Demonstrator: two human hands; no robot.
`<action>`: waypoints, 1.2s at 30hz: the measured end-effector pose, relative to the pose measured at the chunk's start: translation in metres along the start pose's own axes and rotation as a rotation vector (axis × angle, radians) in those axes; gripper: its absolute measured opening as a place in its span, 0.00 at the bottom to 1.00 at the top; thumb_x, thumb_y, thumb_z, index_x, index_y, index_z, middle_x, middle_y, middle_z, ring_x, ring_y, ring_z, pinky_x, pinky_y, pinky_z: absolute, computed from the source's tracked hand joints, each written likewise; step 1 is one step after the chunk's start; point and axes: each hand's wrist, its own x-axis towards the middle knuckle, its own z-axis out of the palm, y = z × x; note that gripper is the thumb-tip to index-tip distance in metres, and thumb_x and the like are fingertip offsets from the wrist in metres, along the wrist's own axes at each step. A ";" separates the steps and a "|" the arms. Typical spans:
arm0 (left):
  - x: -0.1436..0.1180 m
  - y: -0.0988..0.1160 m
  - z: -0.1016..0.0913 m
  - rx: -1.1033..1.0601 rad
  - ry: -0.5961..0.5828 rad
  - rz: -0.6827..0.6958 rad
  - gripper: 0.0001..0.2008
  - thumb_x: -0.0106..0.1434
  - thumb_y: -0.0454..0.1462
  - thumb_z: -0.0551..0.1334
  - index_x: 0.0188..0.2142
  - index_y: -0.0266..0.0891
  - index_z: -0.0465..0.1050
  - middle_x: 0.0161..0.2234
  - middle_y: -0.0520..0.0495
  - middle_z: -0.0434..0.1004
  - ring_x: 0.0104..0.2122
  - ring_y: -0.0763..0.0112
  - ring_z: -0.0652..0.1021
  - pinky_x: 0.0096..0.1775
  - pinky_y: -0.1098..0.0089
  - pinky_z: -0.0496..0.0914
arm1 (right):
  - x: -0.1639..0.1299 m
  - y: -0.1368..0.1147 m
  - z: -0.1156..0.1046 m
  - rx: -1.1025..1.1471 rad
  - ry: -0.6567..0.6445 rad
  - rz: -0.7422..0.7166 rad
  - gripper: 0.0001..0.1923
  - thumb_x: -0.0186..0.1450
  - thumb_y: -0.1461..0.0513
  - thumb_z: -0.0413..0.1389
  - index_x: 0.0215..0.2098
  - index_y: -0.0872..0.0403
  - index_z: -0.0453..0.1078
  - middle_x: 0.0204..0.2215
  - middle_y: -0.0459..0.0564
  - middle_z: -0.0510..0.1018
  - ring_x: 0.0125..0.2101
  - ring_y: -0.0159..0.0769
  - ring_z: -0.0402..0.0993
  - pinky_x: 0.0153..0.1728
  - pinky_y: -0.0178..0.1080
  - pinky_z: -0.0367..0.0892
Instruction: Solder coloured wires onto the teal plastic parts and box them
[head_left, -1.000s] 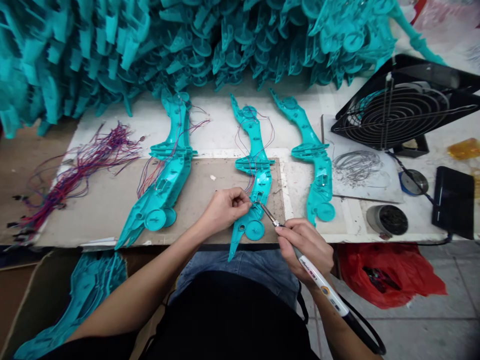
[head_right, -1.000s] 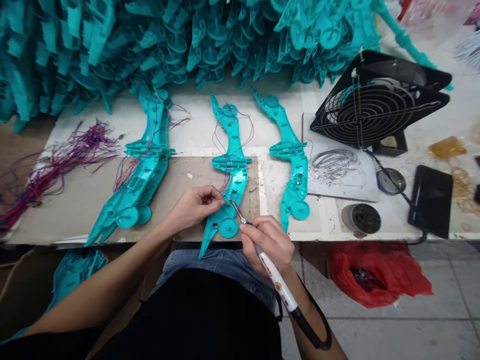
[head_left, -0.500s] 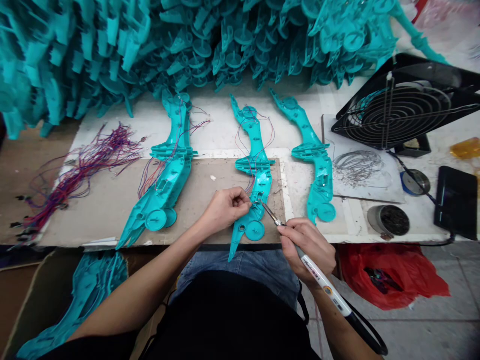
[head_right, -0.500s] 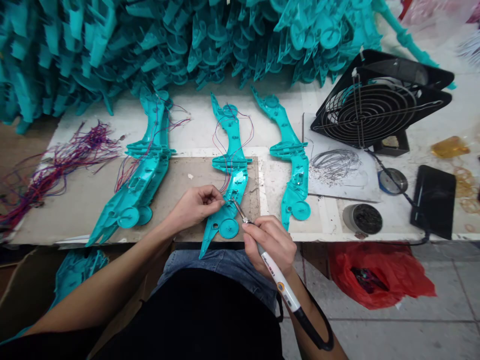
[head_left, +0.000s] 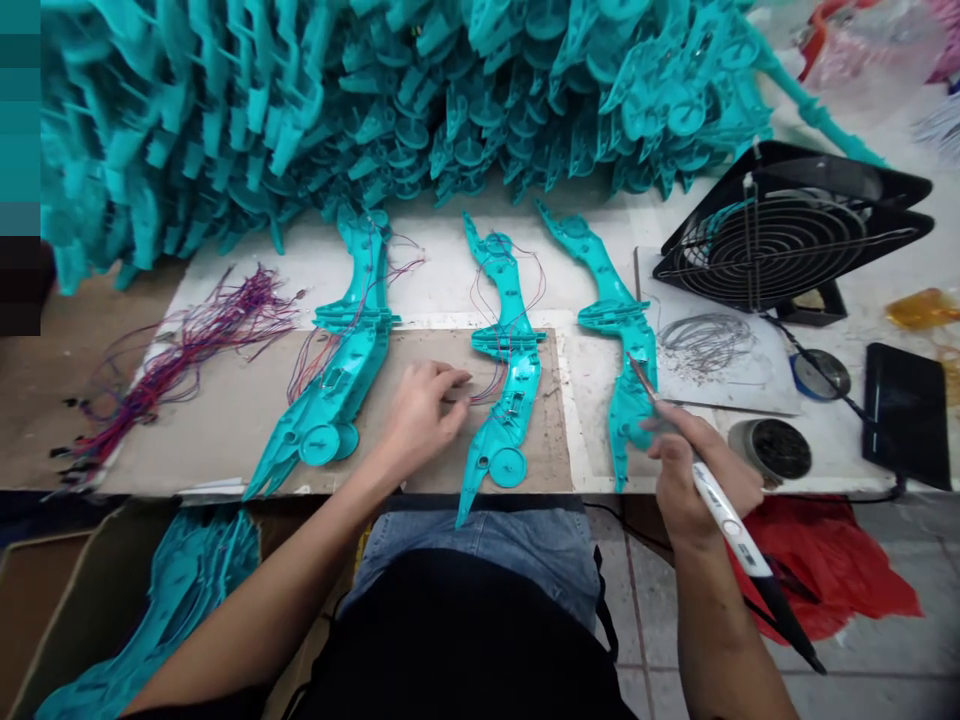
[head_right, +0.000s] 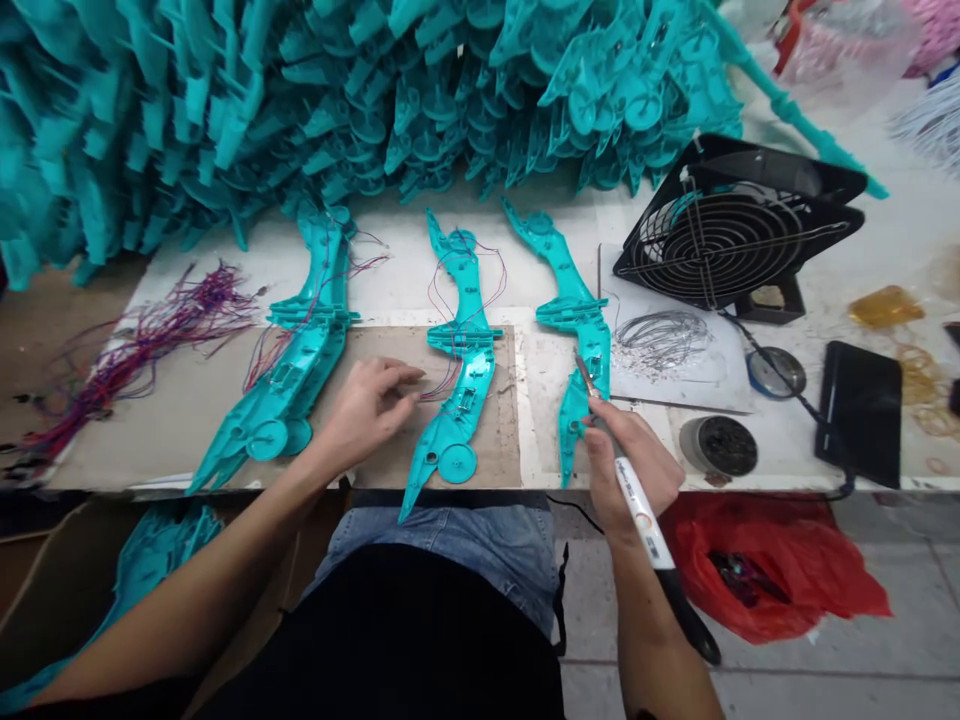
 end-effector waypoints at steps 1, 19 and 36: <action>0.001 -0.002 0.001 0.071 -0.033 0.017 0.13 0.61 0.36 0.59 0.45 0.38 0.75 0.42 0.42 0.74 0.44 0.58 0.71 0.47 0.60 0.66 | 0.000 0.005 0.002 -0.006 0.011 0.019 0.15 0.67 0.56 0.54 0.47 0.52 0.76 0.30 0.50 0.81 0.27 0.35 0.78 0.32 0.40 0.73; -0.036 0.042 0.009 0.263 -0.075 0.036 0.11 0.66 0.42 0.58 0.35 0.37 0.75 0.36 0.40 0.76 0.40 0.55 0.74 0.42 0.60 0.66 | 0.001 0.030 0.022 -0.002 0.057 0.025 0.14 0.65 0.55 0.58 0.44 0.53 0.76 0.39 0.52 0.82 0.40 0.42 0.79 0.46 0.46 0.73; -0.024 0.052 -0.003 -0.059 -0.032 -0.027 0.35 0.61 0.37 0.58 0.66 0.34 0.52 0.50 0.35 0.68 0.49 0.55 0.73 0.51 0.59 0.70 | 0.050 0.045 0.035 -0.112 -0.282 -0.042 0.22 0.64 0.52 0.54 0.54 0.51 0.67 0.51 0.55 0.74 0.51 0.48 0.72 0.53 0.54 0.67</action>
